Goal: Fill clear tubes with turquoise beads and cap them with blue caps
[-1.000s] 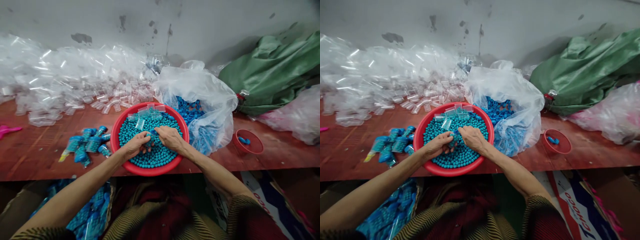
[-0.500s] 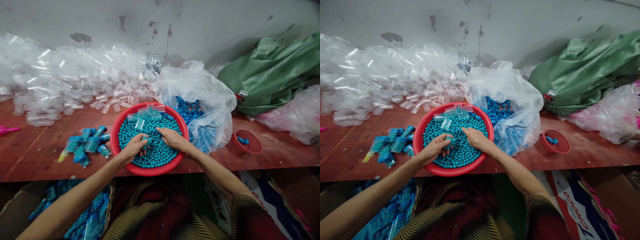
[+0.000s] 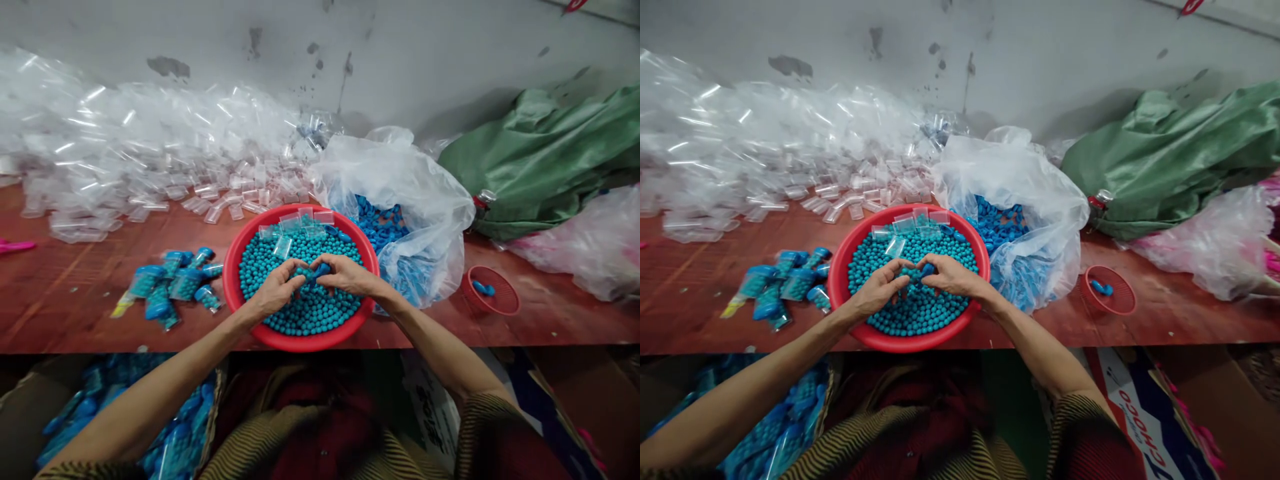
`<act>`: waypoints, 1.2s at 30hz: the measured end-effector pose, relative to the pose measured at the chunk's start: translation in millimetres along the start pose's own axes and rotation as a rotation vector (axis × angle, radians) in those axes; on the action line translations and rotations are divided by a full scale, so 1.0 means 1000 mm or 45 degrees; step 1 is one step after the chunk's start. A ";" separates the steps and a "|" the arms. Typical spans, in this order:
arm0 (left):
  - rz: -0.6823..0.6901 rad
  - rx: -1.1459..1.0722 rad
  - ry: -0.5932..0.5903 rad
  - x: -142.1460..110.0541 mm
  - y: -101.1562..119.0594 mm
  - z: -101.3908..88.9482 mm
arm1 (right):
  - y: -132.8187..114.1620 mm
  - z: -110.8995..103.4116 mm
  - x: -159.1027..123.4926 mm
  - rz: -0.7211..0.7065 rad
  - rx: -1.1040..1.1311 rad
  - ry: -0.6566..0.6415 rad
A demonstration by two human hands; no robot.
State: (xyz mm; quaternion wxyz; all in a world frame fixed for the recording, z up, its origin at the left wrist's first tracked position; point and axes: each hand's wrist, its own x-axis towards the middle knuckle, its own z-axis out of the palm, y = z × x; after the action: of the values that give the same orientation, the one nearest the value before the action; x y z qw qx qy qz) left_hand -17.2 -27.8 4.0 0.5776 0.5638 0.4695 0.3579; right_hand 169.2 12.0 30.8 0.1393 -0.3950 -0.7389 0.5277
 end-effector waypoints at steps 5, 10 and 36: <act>-0.027 -0.036 0.034 0.000 0.001 -0.002 | 0.011 0.009 0.007 0.043 0.404 0.179; -0.025 -0.016 0.060 -0.003 0.001 -0.002 | 0.013 0.012 0.002 -0.208 0.030 0.418; -0.087 -0.232 0.015 -0.010 0.003 0.000 | 0.011 0.034 -0.006 -0.466 -0.310 0.739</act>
State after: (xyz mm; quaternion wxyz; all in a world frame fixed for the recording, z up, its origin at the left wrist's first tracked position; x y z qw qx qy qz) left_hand -19.6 -37.0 7.9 0.6354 0.4906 0.4574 0.3825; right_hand 156.9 -14.1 8.4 0.3875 -0.4032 -0.7845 0.2681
